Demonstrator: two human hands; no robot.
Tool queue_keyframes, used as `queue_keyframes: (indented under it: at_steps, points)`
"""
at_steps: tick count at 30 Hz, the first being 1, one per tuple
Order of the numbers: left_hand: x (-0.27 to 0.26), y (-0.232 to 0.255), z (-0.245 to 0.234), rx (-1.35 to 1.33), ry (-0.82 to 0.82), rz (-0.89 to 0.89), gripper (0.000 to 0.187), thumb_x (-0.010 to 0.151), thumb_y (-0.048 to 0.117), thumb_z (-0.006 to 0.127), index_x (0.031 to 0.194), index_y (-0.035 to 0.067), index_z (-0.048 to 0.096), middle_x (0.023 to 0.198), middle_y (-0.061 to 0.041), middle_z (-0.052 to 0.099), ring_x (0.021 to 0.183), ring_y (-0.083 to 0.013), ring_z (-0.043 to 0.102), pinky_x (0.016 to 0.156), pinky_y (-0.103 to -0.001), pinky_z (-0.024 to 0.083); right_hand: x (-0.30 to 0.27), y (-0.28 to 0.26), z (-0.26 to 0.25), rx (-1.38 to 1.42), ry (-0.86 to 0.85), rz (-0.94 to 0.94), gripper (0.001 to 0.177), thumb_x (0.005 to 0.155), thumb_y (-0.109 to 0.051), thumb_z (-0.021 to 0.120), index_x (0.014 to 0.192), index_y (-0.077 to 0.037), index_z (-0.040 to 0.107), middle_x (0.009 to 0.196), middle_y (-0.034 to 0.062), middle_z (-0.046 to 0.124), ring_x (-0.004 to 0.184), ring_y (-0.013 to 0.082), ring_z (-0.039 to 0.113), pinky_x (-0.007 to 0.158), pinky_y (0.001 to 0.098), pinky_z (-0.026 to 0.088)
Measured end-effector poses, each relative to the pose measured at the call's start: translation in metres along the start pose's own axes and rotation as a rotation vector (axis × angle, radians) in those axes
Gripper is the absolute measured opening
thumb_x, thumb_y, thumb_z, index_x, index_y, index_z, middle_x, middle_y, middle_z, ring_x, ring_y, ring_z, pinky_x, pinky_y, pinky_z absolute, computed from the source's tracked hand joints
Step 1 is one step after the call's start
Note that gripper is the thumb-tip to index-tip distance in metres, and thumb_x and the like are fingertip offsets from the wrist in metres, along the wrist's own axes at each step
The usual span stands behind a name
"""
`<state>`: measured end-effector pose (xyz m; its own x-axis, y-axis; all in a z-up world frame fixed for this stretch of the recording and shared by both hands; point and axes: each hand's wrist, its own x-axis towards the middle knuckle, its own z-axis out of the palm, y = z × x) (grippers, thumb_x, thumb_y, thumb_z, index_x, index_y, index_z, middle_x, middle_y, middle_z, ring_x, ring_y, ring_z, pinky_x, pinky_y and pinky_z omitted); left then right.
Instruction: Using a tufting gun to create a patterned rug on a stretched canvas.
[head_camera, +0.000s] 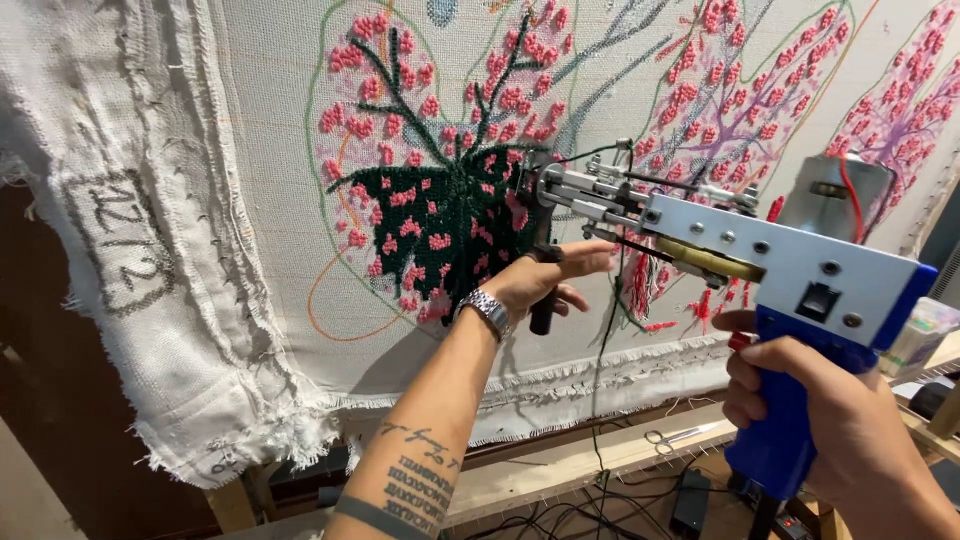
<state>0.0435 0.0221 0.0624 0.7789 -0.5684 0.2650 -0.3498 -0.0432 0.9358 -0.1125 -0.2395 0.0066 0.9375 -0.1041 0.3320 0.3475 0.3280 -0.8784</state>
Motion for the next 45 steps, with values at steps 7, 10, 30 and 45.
queue_keyframes:
  at_steps: [7,10,30,45]
  points:
    - [0.024,-0.021,0.015,-0.119,-0.260,0.127,0.054,0.092,0.049,0.075,0.129,0.010,0.072,0.100,0.003,0.074,0.080,-0.0005,0.060,0.059,-0.021,0.042,-0.020,-0.007,-0.040,-0.098,0.044,0.004,0.045,0.096,-0.008,0.056,0.136,0.012,0.055,0.075,0.0107,0.046,0.062,0.0222,0.045,0.055,0.0408,0.043]
    - [0.024,-0.014,0.024,-0.085,-0.309,0.146,0.047,0.092,0.049,0.073,0.114,0.007,0.074,0.097,0.003,0.075,0.085,-0.0006,0.064,0.058,-0.021,0.044,-0.019,-0.003,-0.070,-0.088,0.120,0.077,0.047,0.095,-0.010,0.054,0.135,0.015,0.056,0.076,0.0090,0.044,0.064,0.0210,0.044,0.057,0.0415,0.042]
    - [0.009,-0.033,0.030,0.018,-0.150,0.053,0.018,0.085,0.023,0.083,0.089,0.006,0.082,0.083,0.000,0.077,0.070,-0.0064,0.062,0.061,-0.026,0.051,-0.022,-0.023,-0.048,-0.164,0.093,0.078,0.042,0.094,-0.007,0.058,0.132,0.011,0.058,0.072,0.0117,0.046,0.059,0.0228,0.046,0.050,0.0398,0.041]
    - [0.033,-0.055,0.009,-0.013,0.016,-0.024,0.026,0.081,0.034,0.086,0.093,0.011,0.082,0.089,0.003,0.074,0.067,-0.0026,0.055,0.057,-0.026,0.048,-0.010,-0.028,0.010,-0.234,0.088,0.068,0.036,0.094,-0.011,0.063,0.125,0.006,0.064,0.072,0.0091,0.052,0.055,0.0229,0.050,0.046,0.0410,0.045]
